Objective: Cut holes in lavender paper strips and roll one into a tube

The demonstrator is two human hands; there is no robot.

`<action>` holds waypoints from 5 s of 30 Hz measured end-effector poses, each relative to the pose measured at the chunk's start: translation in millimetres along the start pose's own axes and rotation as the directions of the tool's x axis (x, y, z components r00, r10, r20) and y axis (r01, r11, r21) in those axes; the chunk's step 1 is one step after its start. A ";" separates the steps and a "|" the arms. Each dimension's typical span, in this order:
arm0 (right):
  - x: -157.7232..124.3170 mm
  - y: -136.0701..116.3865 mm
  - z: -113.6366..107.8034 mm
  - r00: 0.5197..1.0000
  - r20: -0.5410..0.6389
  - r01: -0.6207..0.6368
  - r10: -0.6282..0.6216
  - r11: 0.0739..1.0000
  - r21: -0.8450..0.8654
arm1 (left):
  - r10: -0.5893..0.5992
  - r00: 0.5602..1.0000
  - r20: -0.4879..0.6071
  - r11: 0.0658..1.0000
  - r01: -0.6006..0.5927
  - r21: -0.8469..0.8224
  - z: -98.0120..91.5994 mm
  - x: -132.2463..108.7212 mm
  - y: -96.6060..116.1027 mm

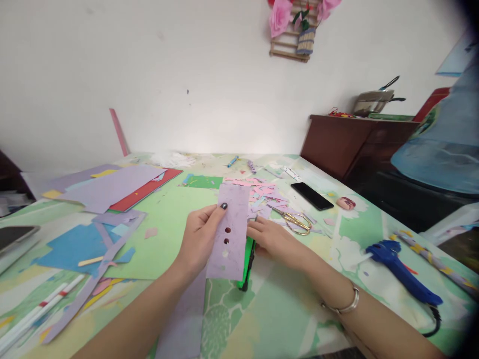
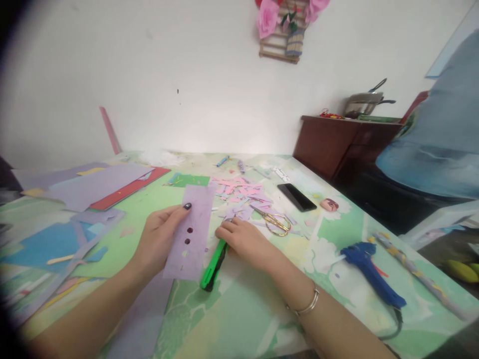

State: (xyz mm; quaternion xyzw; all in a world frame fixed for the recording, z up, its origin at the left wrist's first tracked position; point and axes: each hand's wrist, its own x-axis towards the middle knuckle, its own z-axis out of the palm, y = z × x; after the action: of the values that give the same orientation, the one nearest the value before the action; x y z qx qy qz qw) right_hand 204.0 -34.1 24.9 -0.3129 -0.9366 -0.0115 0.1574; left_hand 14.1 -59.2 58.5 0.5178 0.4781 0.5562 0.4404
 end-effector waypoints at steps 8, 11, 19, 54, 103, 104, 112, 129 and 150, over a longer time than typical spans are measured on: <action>-4.7 11.7 -5.1 0.941 -0.249 -0.164 0.230 0.951 0.262 | 0.051 0.998 0.026 0.998 -0.050 -0.034 -0.1 0.5 2.3; -4.3 14.0 -2.7 0.932 -0.273 -0.179 0.241 0.956 0.232 | 0.111 0.994 0.004 0.993 -0.111 -0.038 0.9 0.2 4.3; -1.9 12.3 8.2 0.939 -0.311 -0.091 0.146 0.979 0.185 | 0.242 0.970 -0.005 0.968 -0.241 0.070 1.2 0.2 1.9; -16.6 -20.7 -32.3 0.727 -0.311 0.232 0.612 0.207 0.950 | -0.059 0.965 0.254 0.992 0.085 -0.096 6.9 -4.4 3.5; -20.7 -27.4 -28.0 0.765 -0.387 0.232 0.515 0.340 0.911 | -0.018 0.898 0.440 0.999 0.032 -0.024 8.6 -15.5 4.2; -20.9 -27.6 -27.8 0.769 -0.383 0.232 0.511 0.335 0.913 | -0.015 0.893 0.450 0.999 0.031 -0.029 8.4 -16.0 4.6; -20.0 -27.6 -28.0 0.781 -0.326 0.164 0.533 0.329 0.930 | -0.016 0.860 0.509 0.999 0.040 -0.035 8.1 -12.5 1.9; -14.7 -2.3 29.8 0.775 0.214 -0.349 0.595 0.119 0.930 | -0.584 0.773 0.249 0.571 0.174 0.802 8.0 9.6 -38.1; -14.8 2.0 29.5 0.810 0.288 -0.384 0.511 0.090 0.919 | -0.459 0.783 0.421 0.528 -0.141 0.838 -2.2 10.7 -34.8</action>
State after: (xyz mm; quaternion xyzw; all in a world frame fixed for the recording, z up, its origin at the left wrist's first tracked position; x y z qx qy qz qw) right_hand 207.8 -37.5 -7.8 -0.4198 -0.5932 0.5866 0.3573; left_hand 10.9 -43.4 25.8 0.7602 0.5664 0.0199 0.3175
